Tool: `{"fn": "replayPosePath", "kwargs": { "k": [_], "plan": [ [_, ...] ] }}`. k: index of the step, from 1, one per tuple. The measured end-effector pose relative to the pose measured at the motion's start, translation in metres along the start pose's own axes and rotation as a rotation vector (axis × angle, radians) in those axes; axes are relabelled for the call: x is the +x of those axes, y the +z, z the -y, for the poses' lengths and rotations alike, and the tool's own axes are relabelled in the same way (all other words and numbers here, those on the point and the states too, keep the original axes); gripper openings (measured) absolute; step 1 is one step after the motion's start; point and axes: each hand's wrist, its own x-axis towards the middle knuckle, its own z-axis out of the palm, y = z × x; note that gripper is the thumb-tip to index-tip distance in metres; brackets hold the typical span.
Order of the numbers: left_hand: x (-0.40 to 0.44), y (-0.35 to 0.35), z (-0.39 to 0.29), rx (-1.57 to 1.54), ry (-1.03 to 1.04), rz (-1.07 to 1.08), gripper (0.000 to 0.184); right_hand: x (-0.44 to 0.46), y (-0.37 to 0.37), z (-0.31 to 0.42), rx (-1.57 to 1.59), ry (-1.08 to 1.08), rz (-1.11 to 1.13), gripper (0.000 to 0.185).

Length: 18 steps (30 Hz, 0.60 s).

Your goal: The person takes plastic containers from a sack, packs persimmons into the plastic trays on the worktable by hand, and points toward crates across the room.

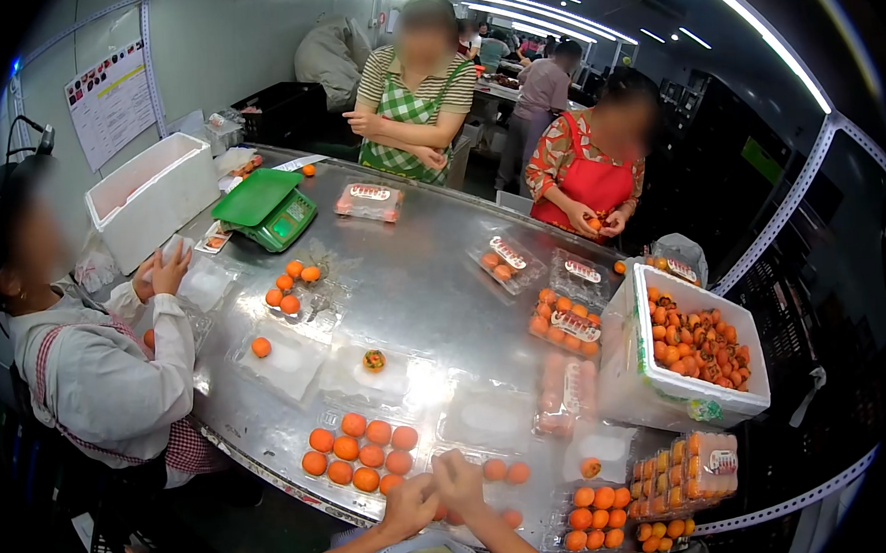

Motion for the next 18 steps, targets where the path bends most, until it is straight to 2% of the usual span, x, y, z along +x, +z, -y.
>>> {"fn": "replayPosePath", "kwargs": {
  "k": [3, 6, 8, 9, 11, 12, 18],
  "plan": [
    [0.001, 0.001, -0.001, -0.026, 0.027, 0.0, 0.016, -0.001, 0.0, -0.001, 0.057, 0.012, -0.041, 0.016],
    [-0.004, 0.0, -0.014, -0.15, -0.138, 0.03, 0.012, -0.011, 0.001, 0.003, 0.126, 0.054, 0.019, 0.016],
    [-0.001, 0.009, 0.033, -0.012, 0.174, -0.074, 0.009, -0.004, -0.002, 0.007, 0.19, 0.108, -0.033, 0.015],
    [0.001, 0.009, 0.038, -0.043, 0.134, -0.086, 0.008, -0.005, -0.001, 0.01, 0.235, 0.167, -0.024, 0.015],
    [0.006, 0.012, 0.035, -0.138, -0.016, -0.049, 0.008, -0.005, 0.004, 0.013, 0.362, 0.099, -0.152, 0.014],
    [0.006, 0.015, 0.033, -0.164, -0.056, -0.043, 0.008, -0.005, -0.004, 0.019, 0.441, 0.142, -0.111, 0.013],
    [0.0, 0.022, 0.039, -0.244, -0.141, 0.0, 0.011, -0.008, -0.011, 0.013, 0.427, 0.196, -0.152, 0.017]
  ]
}}
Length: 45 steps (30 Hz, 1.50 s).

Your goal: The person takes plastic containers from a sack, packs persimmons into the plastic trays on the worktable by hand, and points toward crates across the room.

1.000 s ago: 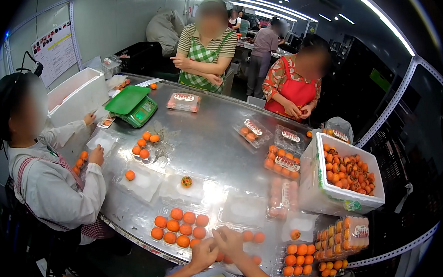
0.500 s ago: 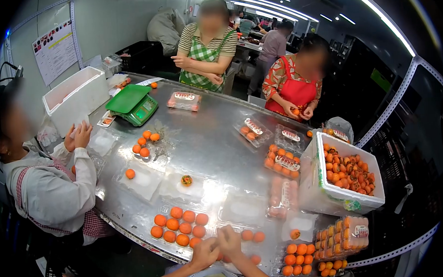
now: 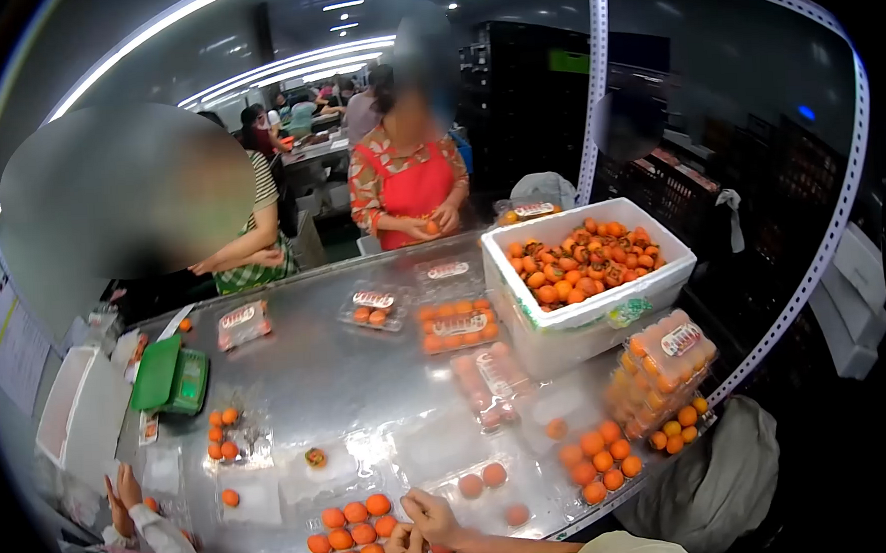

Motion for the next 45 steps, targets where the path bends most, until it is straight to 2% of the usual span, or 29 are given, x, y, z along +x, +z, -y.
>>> {"fn": "replayPosePath", "kwargs": {
  "k": [3, 4, 5, 7, 11, 19, 22, 24, 25, 27, 31, 45],
  "plan": [
    [-0.004, -0.007, 0.013, -0.009, -0.026, 0.028, 0.013, -0.005, 0.002, 0.002, -0.049, -0.001, 0.008, 0.018],
    [-0.002, -0.007, 0.015, 0.052, -0.012, 0.045, 0.023, -0.003, 0.003, 0.001, -0.069, -0.024, 0.008, 0.018],
    [-0.003, -0.009, 0.017, 0.023, 0.04, 0.033, 0.017, -0.003, 0.005, 0.0, -0.089, -0.044, 0.01, 0.018],
    [-0.007, -0.006, -0.025, -0.033, 0.138, 0.013, 0.008, -0.003, 0.004, 0.001, -0.15, -0.038, 0.042, 0.017],
    [-0.012, -0.009, -0.039, 0.021, 0.147, 0.037, 0.003, -0.005, 0.004, 0.001, -0.205, -0.064, 0.047, 0.016],
    [-0.009, -0.006, -0.039, 0.03, 0.174, 0.052, 0.007, -0.005, 0.002, 0.005, -0.205, -0.061, 0.072, 0.018],
    [-0.01, -0.006, -0.03, 0.021, 0.199, 0.057, 0.008, -0.003, 0.003, -0.005, -0.238, -0.217, 0.013, 0.015],
    [-0.007, -0.005, -0.016, 0.014, 0.214, 0.056, 0.009, -0.006, 0.007, -0.007, -0.179, -0.091, 0.001, 0.012],
    [-0.009, -0.008, -0.018, 0.015, 0.175, 0.069, 0.01, -0.007, 0.007, -0.005, -0.128, -0.029, -0.016, 0.012],
    [-0.01, -0.007, -0.027, -0.006, 0.098, 0.108, 0.012, -0.007, 0.006, -0.009, -0.145, -0.055, -0.009, 0.01],
    [-0.01, -0.006, -0.033, -0.034, 0.128, 0.136, 0.008, -0.002, 0.012, -0.01, -0.101, -0.223, -0.067, 0.013],
    [-0.008, -0.005, -0.03, -0.04, 0.048, 0.183, 0.019, 0.0, 0.009, -0.01, -0.131, -0.208, -0.041, 0.014]
  ]
}}
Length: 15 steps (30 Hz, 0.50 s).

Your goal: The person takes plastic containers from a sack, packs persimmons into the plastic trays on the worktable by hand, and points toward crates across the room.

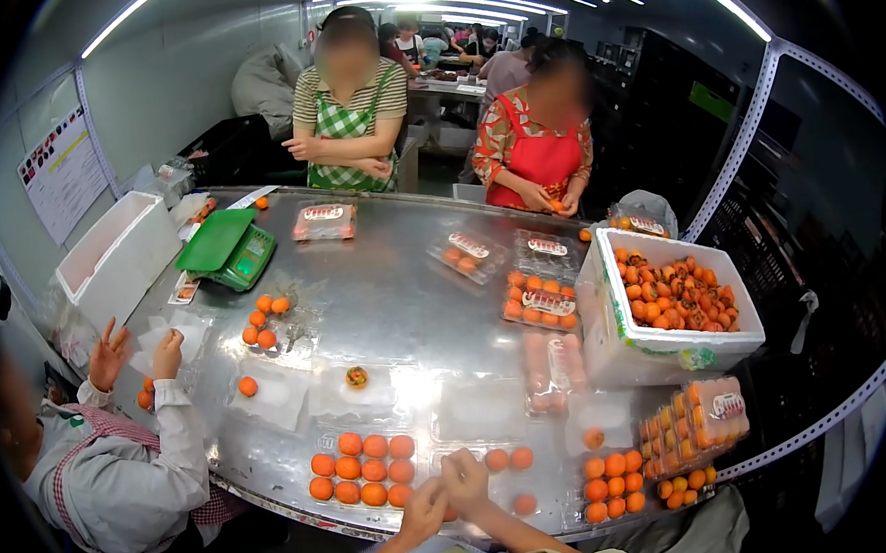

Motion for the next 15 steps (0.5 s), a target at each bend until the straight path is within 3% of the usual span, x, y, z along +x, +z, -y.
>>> {"fn": "replayPosePath", "kwargs": {
  "k": [4, 5, 7, 8, 10, 12, 15],
  "plan": [
    [0.005, 0.001, -0.007, -0.135, -0.064, -0.014, 0.018, 0.018, -0.011, -0.023, -0.082, -0.092, -0.098, 0.018],
    [0.006, -0.007, -0.014, -0.104, -0.016, -0.02, 0.023, 0.039, -0.029, -0.038, 0.147, 0.106, -0.132, 0.021],
    [0.006, -0.023, 0.001, -0.101, -0.049, -0.099, 0.023, 0.097, -0.072, -0.044, -0.105, 0.035, -0.115, 0.022],
    [0.005, -0.024, -0.026, -0.152, -0.065, -0.167, 0.02, 0.121, -0.081, -0.037, -0.31, -0.017, -0.021, 0.026],
    [0.003, -0.034, -0.025, -0.161, -0.009, -0.215, 0.011, 0.156, -0.098, -0.076, -0.8, 0.139, 0.34, 0.031],
    [-0.001, -0.045, -0.018, -0.198, 0.012, -0.197, 0.009, 0.184, -0.106, -0.104, -0.9, 0.113, 0.363, 0.028],
    [-0.008, -0.054, -0.014, -0.279, -0.025, -0.255, 0.009, 0.217, -0.096, -0.079, -0.851, 0.143, 0.138, 0.026]
  ]
}}
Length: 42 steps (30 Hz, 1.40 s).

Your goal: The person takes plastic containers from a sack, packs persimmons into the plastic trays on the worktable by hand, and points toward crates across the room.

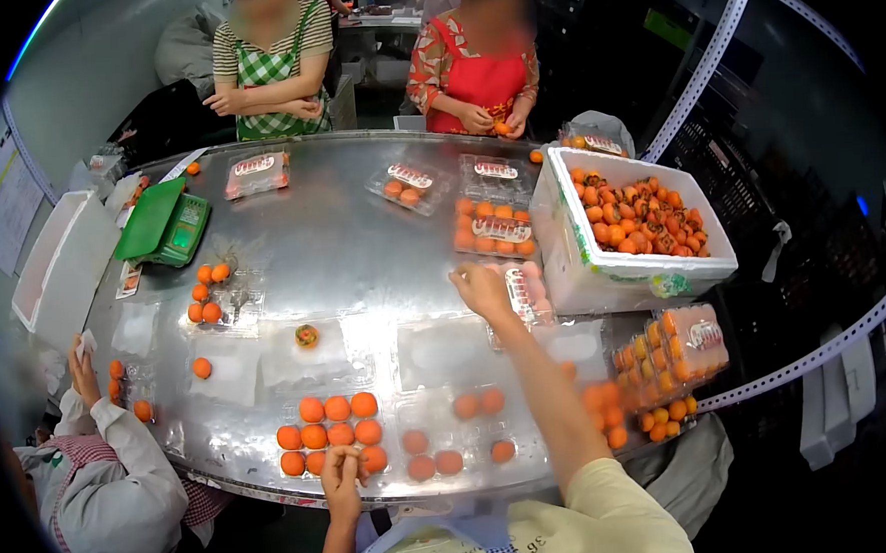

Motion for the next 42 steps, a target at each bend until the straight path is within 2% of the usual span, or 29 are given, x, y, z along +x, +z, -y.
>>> {"fn": "replayPosePath", "kwargs": {
  "k": [3, 5, 6, 7, 9, 12, 13, 14, 16, 19, 22, 26, 27, 28, 29, 34, 36, 39, 42],
  "plan": [
    [0.0, -0.013, 0.003, -0.063, -0.029, -0.045, 0.011, 0.028, 0.058, -0.024, -0.172, 0.041, 0.042, 0.024],
    [0.001, -0.026, 0.018, -0.057, -0.09, -0.059, 0.015, 0.05, 0.131, -0.099, -0.433, -0.082, 0.391, 0.025],
    [0.002, -0.032, 0.026, -0.051, -0.043, -0.025, 0.014, 0.051, 0.137, -0.105, -0.443, -0.078, 0.389, 0.022],
    [0.003, -0.038, 0.035, -0.086, -0.104, -0.03, 0.013, 0.052, 0.14, -0.087, -0.414, -0.052, 0.25, 0.024],
    [0.008, -0.036, 0.031, -0.081, -0.174, -0.016, 0.016, 0.041, 0.12, -0.042, -0.146, -0.078, 0.042, 0.024],
    [0.016, -0.024, 0.031, -0.016, -0.18, 0.026, 0.022, -0.023, 0.077, 0.01, 0.206, -0.099, -0.014, 0.028],
    [0.02, -0.019, 0.026, 0.04, -0.192, 0.071, 0.024, -0.051, 0.074, 0.02, 0.325, -0.091, 0.028, 0.026],
    [0.022, -0.015, 0.033, 0.066, -0.208, 0.075, 0.024, -0.079, 0.065, 0.031, 0.368, 0.015, 0.236, 0.03],
    [0.024, -0.001, 0.019, 0.165, -0.175, 0.231, 0.026, -0.132, 0.059, 0.049, 0.539, 0.112, 0.432, 0.028],
    [0.018, 0.009, 0.019, 0.313, -0.099, 0.36, 0.027, -0.19, 0.068, 0.057, 0.634, -0.007, 0.37, 0.024],
    [0.007, 0.012, 0.021, 0.432, -0.068, 0.426, 0.028, -0.221, 0.054, 0.083, 0.795, 0.02, 0.285, 0.023],
    [-0.009, 0.014, 0.018, 0.638, -0.032, 0.422, 0.027, -0.232, 0.042, 0.104, 0.766, -0.037, 0.303, 0.021],
    [-0.011, 0.012, 0.02, 0.69, -0.01, 0.421, 0.027, -0.234, 0.039, 0.11, 0.711, -0.044, 0.316, 0.021],
    [-0.011, 0.011, 0.02, 0.686, -0.039, 0.417, 0.035, -0.236, 0.036, 0.116, 0.656, -0.053, 0.327, 0.021],
    [-0.013, 0.01, 0.018, 0.729, -0.013, 0.445, 0.033, -0.239, 0.035, 0.121, 0.6, -0.062, 0.339, 0.021],
    [-0.019, 0.0, 0.019, 0.807, 0.144, 0.519, 0.026, -0.259, 0.051, 0.131, 0.433, -0.168, 0.13, 0.018],
    [-0.021, -0.005, 0.016, 0.866, 0.116, 0.529, 0.026, -0.264, 0.053, 0.139, 0.425, -0.195, 0.043, 0.017],
    [-0.024, -0.012, 0.005, 0.892, 0.135, 0.527, 0.028, -0.268, 0.058, 0.149, 0.349, -0.184, 0.001, 0.015],
    [-0.027, -0.02, -0.001, 0.845, 0.154, 0.498, 0.027, -0.274, 0.059, 0.162, 0.304, -0.077, 0.032, 0.015]
  ]
}}
